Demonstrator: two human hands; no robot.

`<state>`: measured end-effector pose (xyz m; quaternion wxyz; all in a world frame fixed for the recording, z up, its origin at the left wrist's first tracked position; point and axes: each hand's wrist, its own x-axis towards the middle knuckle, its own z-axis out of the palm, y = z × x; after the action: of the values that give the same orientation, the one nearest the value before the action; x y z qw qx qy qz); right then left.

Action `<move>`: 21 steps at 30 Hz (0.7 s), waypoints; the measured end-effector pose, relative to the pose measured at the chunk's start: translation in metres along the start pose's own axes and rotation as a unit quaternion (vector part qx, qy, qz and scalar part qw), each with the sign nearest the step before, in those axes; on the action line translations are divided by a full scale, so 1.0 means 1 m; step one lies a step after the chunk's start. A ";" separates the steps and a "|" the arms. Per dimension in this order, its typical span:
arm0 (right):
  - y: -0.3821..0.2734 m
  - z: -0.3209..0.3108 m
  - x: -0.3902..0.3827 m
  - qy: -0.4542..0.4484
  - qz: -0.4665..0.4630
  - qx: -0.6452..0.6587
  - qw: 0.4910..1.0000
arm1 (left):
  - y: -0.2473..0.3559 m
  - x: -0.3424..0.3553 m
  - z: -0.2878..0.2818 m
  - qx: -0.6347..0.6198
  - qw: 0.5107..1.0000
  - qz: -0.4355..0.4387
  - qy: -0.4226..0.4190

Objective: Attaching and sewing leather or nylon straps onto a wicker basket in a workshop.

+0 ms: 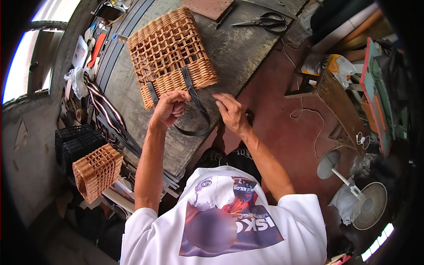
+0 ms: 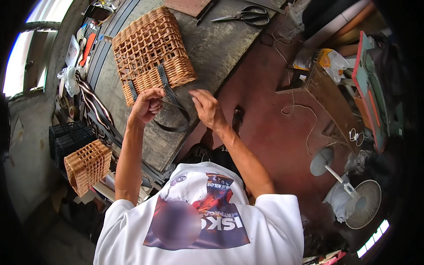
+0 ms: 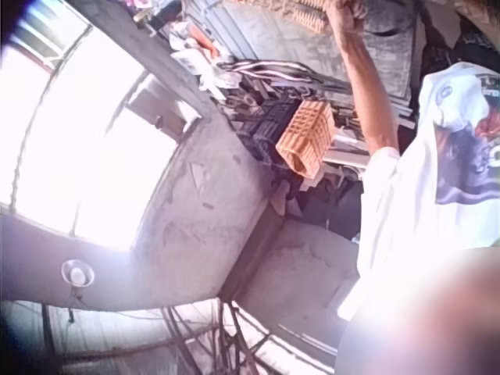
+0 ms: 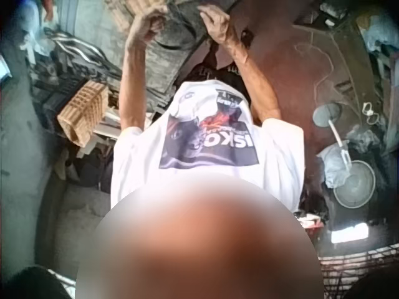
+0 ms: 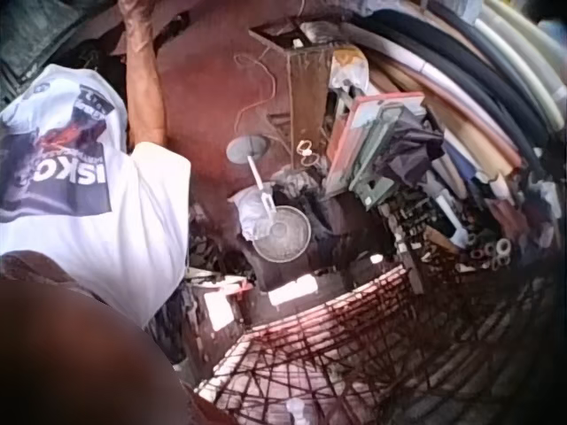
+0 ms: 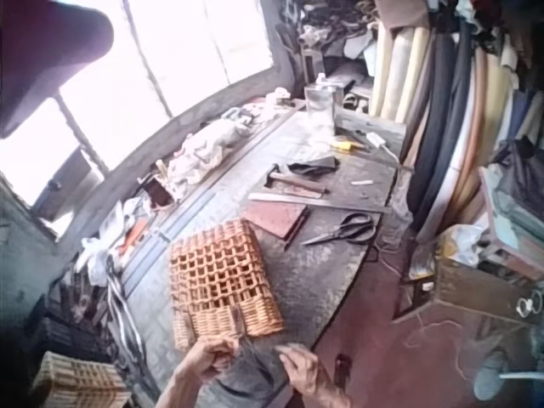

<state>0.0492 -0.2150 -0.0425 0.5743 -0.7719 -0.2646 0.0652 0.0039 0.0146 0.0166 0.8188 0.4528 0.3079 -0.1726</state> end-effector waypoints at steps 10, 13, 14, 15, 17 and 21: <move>0.032 0.079 0.044 -0.066 0.262 0.726 0.632 | -0.002 -0.001 -0.001 -0.018 0.999 0.004 -0.029; 0.030 0.081 0.041 -0.053 0.297 0.718 0.627 | 0.000 -0.002 -0.002 -0.019 1.000 0.000 -0.025; 0.031 0.081 0.040 -0.049 0.284 0.720 0.631 | 0.001 -0.002 -0.002 -0.010 1.000 -0.002 -0.022; 0.033 0.081 0.037 -0.049 0.285 0.719 0.632 | 0.000 -0.002 0.000 -0.011 1.000 -0.003 -0.022; 0.037 0.083 0.033 -0.065 0.273 0.727 0.627 | 0.000 -0.003 0.004 -0.012 1.000 0.009 -0.014; 0.047 0.086 0.038 -0.088 0.283 0.746 0.597 | 0.001 -0.003 0.002 -0.013 1.000 0.001 -0.007</move>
<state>0.0623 -0.1332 -0.1066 0.8764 -0.1015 0.0588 0.4671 0.0027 0.0137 0.0202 0.8271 0.4409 0.3038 -0.1710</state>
